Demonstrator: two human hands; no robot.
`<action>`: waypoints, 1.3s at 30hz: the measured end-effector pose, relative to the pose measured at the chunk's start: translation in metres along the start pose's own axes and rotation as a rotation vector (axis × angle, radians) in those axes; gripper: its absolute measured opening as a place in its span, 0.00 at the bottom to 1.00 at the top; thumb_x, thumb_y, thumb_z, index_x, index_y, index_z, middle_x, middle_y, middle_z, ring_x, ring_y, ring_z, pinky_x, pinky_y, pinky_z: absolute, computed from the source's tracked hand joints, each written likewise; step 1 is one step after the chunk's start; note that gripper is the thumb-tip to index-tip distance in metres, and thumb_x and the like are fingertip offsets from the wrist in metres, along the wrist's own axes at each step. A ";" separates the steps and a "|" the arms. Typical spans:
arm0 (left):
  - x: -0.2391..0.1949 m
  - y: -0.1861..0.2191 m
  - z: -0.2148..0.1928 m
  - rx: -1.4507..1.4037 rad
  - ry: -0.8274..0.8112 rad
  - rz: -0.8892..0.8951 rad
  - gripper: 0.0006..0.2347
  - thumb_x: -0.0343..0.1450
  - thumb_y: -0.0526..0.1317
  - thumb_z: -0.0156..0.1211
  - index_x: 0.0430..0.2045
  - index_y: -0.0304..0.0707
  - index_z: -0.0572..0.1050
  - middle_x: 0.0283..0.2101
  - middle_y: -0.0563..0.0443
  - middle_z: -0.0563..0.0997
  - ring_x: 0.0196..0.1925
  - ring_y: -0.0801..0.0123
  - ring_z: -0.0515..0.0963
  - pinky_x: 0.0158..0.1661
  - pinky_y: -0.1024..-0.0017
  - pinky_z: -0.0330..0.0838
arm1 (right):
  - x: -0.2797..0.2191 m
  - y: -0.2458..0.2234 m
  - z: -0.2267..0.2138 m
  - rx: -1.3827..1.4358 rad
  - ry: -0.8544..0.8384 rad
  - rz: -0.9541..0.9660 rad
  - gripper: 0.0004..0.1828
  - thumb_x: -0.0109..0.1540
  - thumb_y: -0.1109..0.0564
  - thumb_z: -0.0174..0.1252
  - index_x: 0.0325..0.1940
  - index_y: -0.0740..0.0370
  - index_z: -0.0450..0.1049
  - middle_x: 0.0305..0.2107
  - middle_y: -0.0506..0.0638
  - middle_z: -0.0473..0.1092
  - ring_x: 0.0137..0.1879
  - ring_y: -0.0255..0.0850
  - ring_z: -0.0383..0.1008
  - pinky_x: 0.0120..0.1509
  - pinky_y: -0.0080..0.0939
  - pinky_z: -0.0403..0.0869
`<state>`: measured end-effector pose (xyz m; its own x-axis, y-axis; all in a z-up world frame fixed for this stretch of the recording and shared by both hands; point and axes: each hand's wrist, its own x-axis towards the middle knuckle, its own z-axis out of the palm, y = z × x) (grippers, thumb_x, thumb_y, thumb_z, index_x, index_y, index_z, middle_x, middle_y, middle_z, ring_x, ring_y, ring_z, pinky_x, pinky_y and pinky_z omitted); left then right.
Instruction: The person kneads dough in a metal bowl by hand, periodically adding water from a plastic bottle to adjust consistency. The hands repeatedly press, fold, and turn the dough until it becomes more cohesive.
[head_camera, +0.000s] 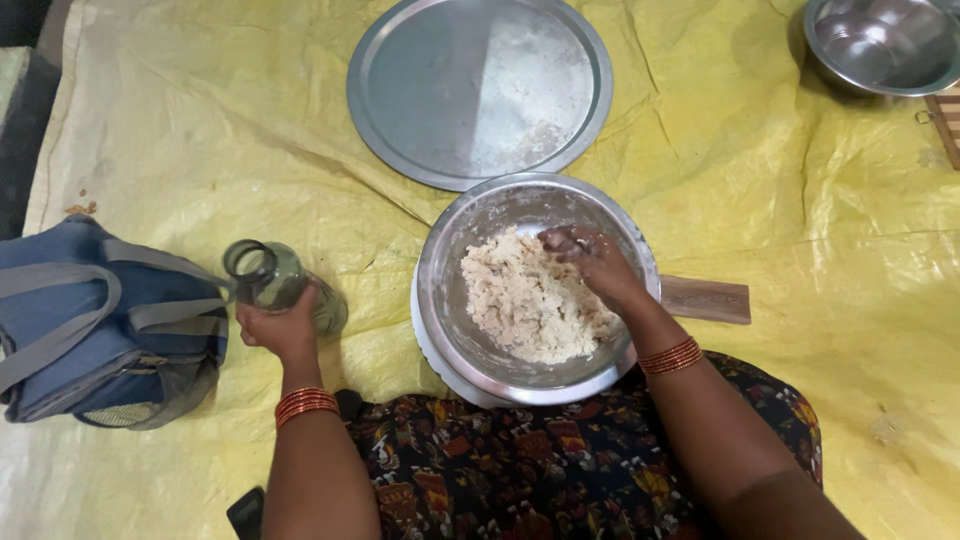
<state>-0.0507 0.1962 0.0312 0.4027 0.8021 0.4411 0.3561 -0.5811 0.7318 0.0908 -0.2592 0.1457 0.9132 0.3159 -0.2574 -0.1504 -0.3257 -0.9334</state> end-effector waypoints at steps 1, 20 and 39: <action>-0.001 0.005 0.002 -0.078 0.034 0.054 0.37 0.57 0.43 0.87 0.59 0.27 0.73 0.61 0.36 0.73 0.66 0.48 0.67 0.64 0.44 0.56 | 0.001 0.000 -0.001 0.122 -0.020 -0.025 0.25 0.70 0.43 0.50 0.58 0.65 0.76 0.50 0.56 0.79 0.55 0.49 0.78 0.59 0.49 0.76; -0.039 0.177 -0.047 -0.127 -0.278 0.523 0.43 0.48 0.49 0.85 0.57 0.35 0.67 0.52 0.45 0.76 0.65 0.50 0.66 0.74 0.44 0.40 | -0.012 -0.015 0.026 0.856 -0.238 0.213 0.41 0.72 0.34 0.28 0.72 0.70 0.62 0.60 0.68 0.70 0.59 0.53 0.75 0.67 0.59 0.68; -0.073 0.235 -0.049 0.178 -0.668 0.709 0.35 0.52 0.50 0.80 0.53 0.39 0.71 0.49 0.45 0.80 0.53 0.58 0.79 0.68 0.41 0.43 | -0.002 0.018 0.051 1.137 -0.013 0.205 0.16 0.74 0.54 0.49 0.60 0.67 0.69 0.38 0.53 0.73 0.47 0.44 0.74 0.55 0.41 0.77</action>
<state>-0.0380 0.0078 0.1961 0.9449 0.0500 0.3235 -0.0520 -0.9529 0.2989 0.0665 -0.2201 0.1164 0.8293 0.3612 -0.4264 -0.5554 0.6168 -0.5578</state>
